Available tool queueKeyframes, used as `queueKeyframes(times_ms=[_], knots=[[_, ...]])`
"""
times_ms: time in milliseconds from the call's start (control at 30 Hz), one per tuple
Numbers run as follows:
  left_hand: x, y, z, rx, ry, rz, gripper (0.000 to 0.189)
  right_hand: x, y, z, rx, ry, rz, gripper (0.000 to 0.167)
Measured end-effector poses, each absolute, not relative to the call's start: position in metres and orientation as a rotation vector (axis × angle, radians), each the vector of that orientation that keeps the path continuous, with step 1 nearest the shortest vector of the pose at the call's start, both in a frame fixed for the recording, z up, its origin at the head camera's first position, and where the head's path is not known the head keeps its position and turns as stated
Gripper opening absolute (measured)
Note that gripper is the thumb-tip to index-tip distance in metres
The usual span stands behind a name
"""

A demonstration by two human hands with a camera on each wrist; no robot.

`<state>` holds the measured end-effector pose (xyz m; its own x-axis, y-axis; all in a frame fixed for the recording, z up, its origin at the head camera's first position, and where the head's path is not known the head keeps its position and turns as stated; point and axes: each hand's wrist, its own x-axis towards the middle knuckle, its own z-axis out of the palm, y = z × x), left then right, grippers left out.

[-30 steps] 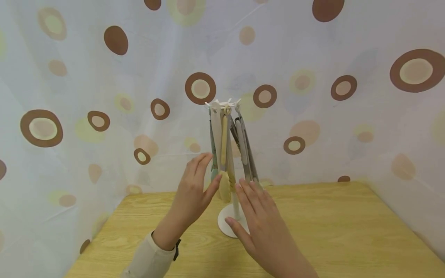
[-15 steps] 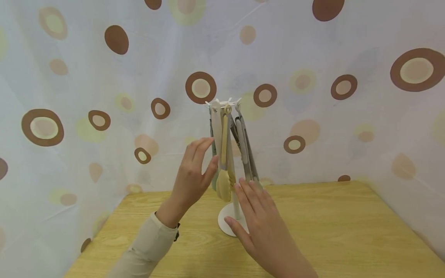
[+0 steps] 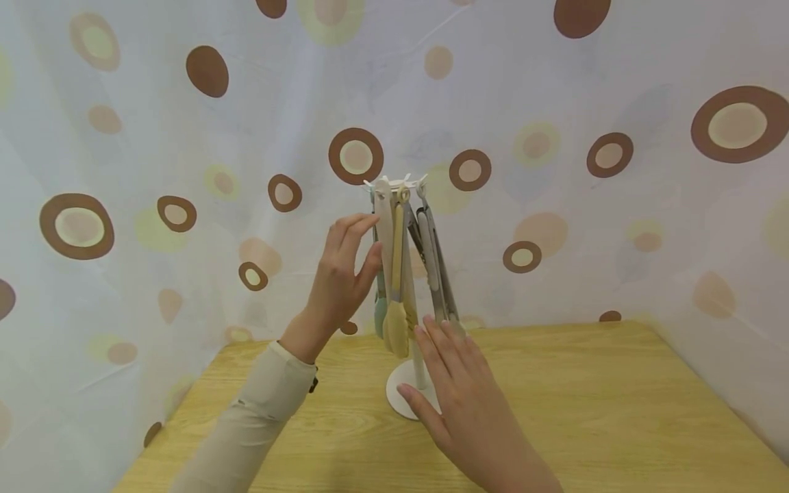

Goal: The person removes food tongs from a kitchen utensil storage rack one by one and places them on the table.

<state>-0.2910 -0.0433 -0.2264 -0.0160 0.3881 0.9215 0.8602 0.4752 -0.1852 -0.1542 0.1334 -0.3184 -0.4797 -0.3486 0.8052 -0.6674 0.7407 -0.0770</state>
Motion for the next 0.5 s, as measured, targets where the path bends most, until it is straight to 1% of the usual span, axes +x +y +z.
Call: queueKeyframes(times_ms=[500], knots=[[-0.320,-0.039,-0.199,-1.018,-1.791,-0.743,0.039,-0.154,0.132,-0.319,0.764,-2.128,0.499,0.064]])
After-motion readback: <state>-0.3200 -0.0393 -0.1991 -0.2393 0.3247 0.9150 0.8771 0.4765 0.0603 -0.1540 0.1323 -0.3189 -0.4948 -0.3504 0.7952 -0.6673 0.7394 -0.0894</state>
